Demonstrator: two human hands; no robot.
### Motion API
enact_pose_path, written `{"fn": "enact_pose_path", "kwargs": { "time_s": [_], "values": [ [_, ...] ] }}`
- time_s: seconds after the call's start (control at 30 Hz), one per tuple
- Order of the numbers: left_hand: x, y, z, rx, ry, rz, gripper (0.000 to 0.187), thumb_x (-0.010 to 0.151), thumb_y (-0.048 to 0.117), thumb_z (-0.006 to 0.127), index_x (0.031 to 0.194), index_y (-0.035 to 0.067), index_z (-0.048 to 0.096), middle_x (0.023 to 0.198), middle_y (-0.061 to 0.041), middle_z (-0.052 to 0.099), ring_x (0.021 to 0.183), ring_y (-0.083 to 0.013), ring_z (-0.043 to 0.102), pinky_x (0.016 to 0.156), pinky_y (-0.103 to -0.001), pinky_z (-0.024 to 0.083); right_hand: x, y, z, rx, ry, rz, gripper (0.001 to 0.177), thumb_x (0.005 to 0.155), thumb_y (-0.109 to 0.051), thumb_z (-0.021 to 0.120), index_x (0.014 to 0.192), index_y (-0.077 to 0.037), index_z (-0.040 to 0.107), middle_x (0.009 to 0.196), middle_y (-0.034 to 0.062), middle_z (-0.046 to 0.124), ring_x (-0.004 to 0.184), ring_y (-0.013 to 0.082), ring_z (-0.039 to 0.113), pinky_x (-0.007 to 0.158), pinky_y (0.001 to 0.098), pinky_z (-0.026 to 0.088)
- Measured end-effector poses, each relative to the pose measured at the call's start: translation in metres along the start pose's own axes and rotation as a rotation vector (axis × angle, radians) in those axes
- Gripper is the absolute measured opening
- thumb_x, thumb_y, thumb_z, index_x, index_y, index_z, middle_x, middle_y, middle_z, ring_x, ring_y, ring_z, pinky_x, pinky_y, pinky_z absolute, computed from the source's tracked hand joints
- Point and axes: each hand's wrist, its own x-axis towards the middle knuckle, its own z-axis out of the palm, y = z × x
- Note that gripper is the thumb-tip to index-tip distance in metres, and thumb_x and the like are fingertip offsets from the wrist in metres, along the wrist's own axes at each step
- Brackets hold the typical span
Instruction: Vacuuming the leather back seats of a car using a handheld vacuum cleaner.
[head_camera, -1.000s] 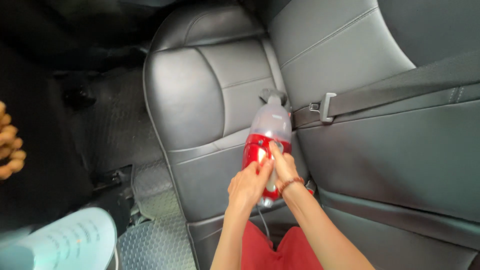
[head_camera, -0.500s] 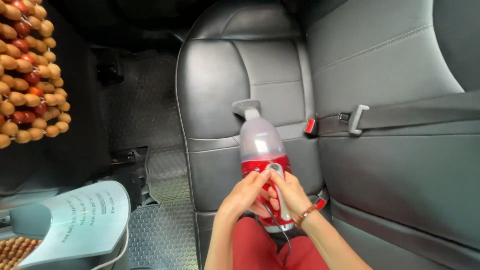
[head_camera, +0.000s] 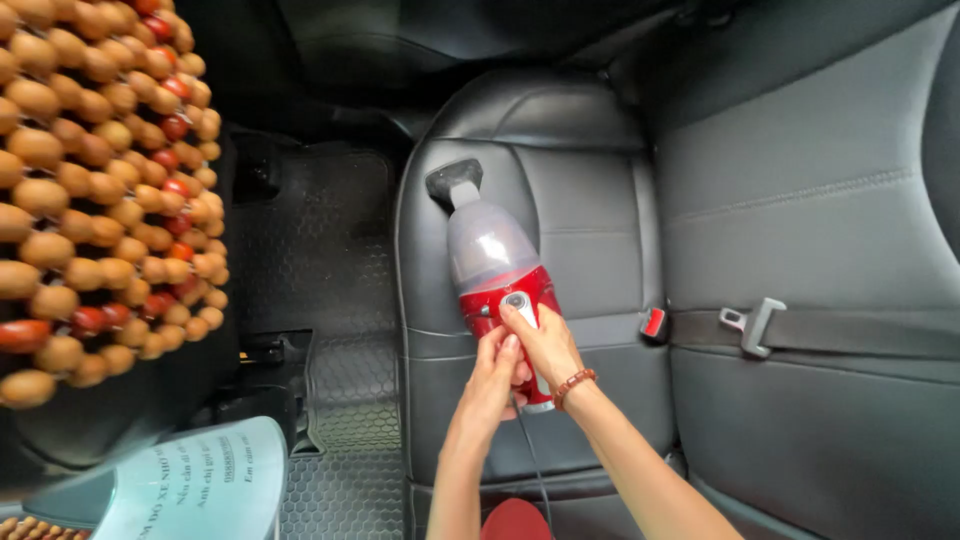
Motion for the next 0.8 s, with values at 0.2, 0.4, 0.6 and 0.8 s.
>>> {"fn": "enact_pose_path", "kwargs": {
  "time_s": [0.2,0.4,0.6,0.8],
  "values": [
    [0.002,0.041,0.001,-0.003,0.173,0.046,0.053,0.096,0.049,0.051,0.146,0.032,0.054,0.097,0.0,0.068,0.074,-0.0189,0.066,0.07,-0.039,0.059,0.033,-0.018,0.013,0.063,0.066,-0.064,0.042,0.088,-0.043,0.07,0.093,-0.002,0.069,0.08,0.0092,0.07,0.07,0.0157,0.064,0.062,0.0367,0.052],
    [0.049,0.035,0.022,0.184,0.359,0.417,0.052,0.095,0.044,0.058,0.146,0.034,0.054,0.109,-0.013,0.065,0.1,-0.0306,0.069,0.088,-0.043,0.054,0.095,-0.026,0.007,0.203,0.077,0.002,0.045,0.094,-0.043,0.069,0.084,0.0,0.061,0.065,0.0062,0.062,0.051,0.015,0.057,0.046,0.032,0.05],
    [0.083,0.053,0.047,0.342,0.23,0.359,0.061,0.098,0.044,0.052,0.157,0.037,0.035,0.113,-0.015,0.066,0.108,-0.0336,0.066,0.094,-0.046,0.051,0.122,-0.047,-0.021,0.289,0.059,0.038,0.035,0.093,-0.039,0.071,0.088,-0.005,0.062,0.06,0.003,0.056,0.041,0.0118,0.048,0.037,0.0275,0.041],
    [0.117,0.058,0.059,0.397,0.314,0.435,0.061,0.098,0.041,0.056,0.156,0.033,0.041,0.119,-0.017,0.062,0.111,-0.0359,0.064,0.096,-0.047,0.051,0.189,-0.039,-0.03,0.448,0.047,-0.066,0.035,0.094,-0.039,0.068,0.087,-0.005,0.06,0.058,0.0045,0.054,0.04,0.0134,0.048,0.035,0.0301,0.039]
  ]
}}
